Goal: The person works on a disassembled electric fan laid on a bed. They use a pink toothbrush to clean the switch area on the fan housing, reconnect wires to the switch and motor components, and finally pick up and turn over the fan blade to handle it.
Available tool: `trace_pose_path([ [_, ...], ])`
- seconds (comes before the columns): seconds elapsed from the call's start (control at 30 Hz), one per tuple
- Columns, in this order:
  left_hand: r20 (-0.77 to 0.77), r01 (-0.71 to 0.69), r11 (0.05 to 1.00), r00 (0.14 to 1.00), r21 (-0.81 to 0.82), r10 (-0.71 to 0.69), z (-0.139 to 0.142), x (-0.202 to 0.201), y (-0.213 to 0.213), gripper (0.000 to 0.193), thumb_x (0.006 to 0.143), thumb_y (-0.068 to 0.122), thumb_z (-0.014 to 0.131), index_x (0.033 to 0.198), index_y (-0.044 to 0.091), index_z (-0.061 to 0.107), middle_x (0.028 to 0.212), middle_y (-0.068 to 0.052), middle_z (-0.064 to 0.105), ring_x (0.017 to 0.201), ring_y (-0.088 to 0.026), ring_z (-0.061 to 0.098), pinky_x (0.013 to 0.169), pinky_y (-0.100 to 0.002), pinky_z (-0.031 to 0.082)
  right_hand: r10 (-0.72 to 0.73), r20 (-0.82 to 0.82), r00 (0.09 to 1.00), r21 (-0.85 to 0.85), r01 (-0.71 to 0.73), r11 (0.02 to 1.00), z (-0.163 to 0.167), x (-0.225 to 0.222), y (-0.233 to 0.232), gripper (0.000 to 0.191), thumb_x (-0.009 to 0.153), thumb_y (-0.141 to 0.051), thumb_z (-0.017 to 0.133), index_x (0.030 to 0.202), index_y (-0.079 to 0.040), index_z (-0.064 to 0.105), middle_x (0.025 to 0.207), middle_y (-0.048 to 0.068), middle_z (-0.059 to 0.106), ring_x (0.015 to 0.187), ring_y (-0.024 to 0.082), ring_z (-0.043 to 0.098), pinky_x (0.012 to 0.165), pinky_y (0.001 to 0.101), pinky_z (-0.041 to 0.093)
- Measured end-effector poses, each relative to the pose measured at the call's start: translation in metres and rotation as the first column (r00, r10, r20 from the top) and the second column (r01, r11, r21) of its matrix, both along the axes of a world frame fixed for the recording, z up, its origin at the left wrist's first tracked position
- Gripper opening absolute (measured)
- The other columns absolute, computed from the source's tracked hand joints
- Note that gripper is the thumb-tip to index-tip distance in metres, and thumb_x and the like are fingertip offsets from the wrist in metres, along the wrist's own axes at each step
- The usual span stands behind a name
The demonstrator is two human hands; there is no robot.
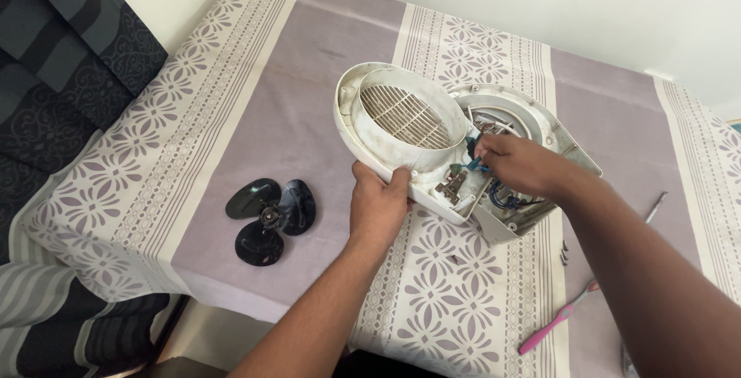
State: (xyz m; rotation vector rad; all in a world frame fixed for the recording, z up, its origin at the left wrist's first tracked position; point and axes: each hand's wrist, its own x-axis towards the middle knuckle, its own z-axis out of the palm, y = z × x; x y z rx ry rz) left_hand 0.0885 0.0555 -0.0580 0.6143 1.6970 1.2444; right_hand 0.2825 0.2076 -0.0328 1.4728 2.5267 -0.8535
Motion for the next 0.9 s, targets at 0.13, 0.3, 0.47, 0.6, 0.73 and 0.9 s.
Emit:
trace_pose_path([
  [0.13, -0.015, 0.008, 1.000, 1.000, -0.019, -0.009, 0.000, -0.001, 0.001, 0.054, 0.091, 0.030, 0.062, 0.122, -0.008, 0.039, 0.088, -0.017, 0.071, 0.069, -0.022, 0.074, 0.062, -0.034, 0.061, 0.065, -0.225, 0.972, -0.015, -0.070, 0.997, 0.009, 0.003, -0.006, 0.023, 0.100, -0.020, 0.050, 0.105, -0.005, 0.066, 0.094, 0.007, 0.069, 0.089, 0.016, 0.063, 0.084, 0.0347, 0.050],
  [0.3, 0.014, -0.007, 1.000, 1.000, -0.001, 0.007, -0.003, 0.000, 0.003, 0.051, 0.091, 0.029, 0.062, 0.120, -0.007, 0.040, 0.089, -0.016, 0.071, 0.069, -0.021, 0.075, 0.062, -0.033, 0.062, -0.038, -0.149, 0.988, -0.115, 0.021, 0.993, 0.038, 0.006, -0.015, 0.023, 0.094, -0.023, 0.065, 0.098, -0.004, 0.078, 0.082, 0.005, 0.076, 0.078, 0.013, 0.064, 0.076, 0.0351, 0.054],
  [0.47, 0.016, -0.026, 0.999, 1.000, 0.032, 0.025, -0.006, 0.001, 0.003, 0.050, 0.090, 0.027, 0.062, 0.121, -0.006, 0.040, 0.090, -0.017, 0.071, 0.070, -0.022, 0.074, 0.062, -0.033, 0.062, 0.038, 0.121, 0.992, -0.091, -0.027, 0.995, 0.065, 0.000, -0.016, 0.017, 0.085, -0.023, 0.077, 0.097, -0.014, 0.085, 0.087, 0.003, 0.085, 0.083, 0.014, 0.076, 0.082, 0.0321, 0.057],
  [0.6, 0.045, -0.036, 0.998, 0.998, 0.049, 0.034, -0.004, 0.002, 0.003, 0.050, 0.091, 0.026, 0.062, 0.121, -0.007, 0.039, 0.092, -0.017, 0.071, 0.071, -0.021, 0.075, 0.063, -0.032, 0.062, 0.155, 0.209, 0.966, 0.112, -0.181, 0.977, 0.067, -0.005, -0.016, 0.018, 0.084, -0.021, 0.076, 0.100, -0.019, 0.083, 0.092, 0.004, 0.082, 0.085, 0.020, 0.077, 0.083, 0.0354, 0.058],
  [0.73, 0.038, -0.015, 1.000, 0.999, 0.019, 0.014, -0.004, 0.000, 0.002, 0.049, 0.091, 0.027, 0.061, 0.122, -0.005, 0.039, 0.093, -0.016, 0.071, 0.072, -0.020, 0.075, 0.064, -0.031, 0.062, 0.265, 0.170, 0.949, 0.275, -0.304, 0.912, 0.052, -0.002, -0.016, 0.019, 0.079, -0.018, 0.075, 0.096, -0.019, 0.084, 0.091, 0.006, 0.079, 0.091, 0.025, 0.072, 0.086, 0.0382, 0.055],
  [0.9, 0.088, 0.002, 0.998, 0.996, 0.057, -0.007, -0.014, -0.005, 0.005, 0.047, 0.092, 0.025, 0.062, 0.119, -0.007, 0.039, 0.091, -0.016, 0.070, 0.072, -0.020, 0.073, 0.064, -0.031, 0.062, 0.349, -0.026, 0.937, 0.392, -0.312, 0.866, 0.034, 0.009, -0.009, 0.016, 0.077, -0.016, 0.077, 0.091, -0.017, 0.084, 0.090, 0.006, 0.074, 0.097, 0.025, 0.067, 0.088, 0.0397, 0.053],
])
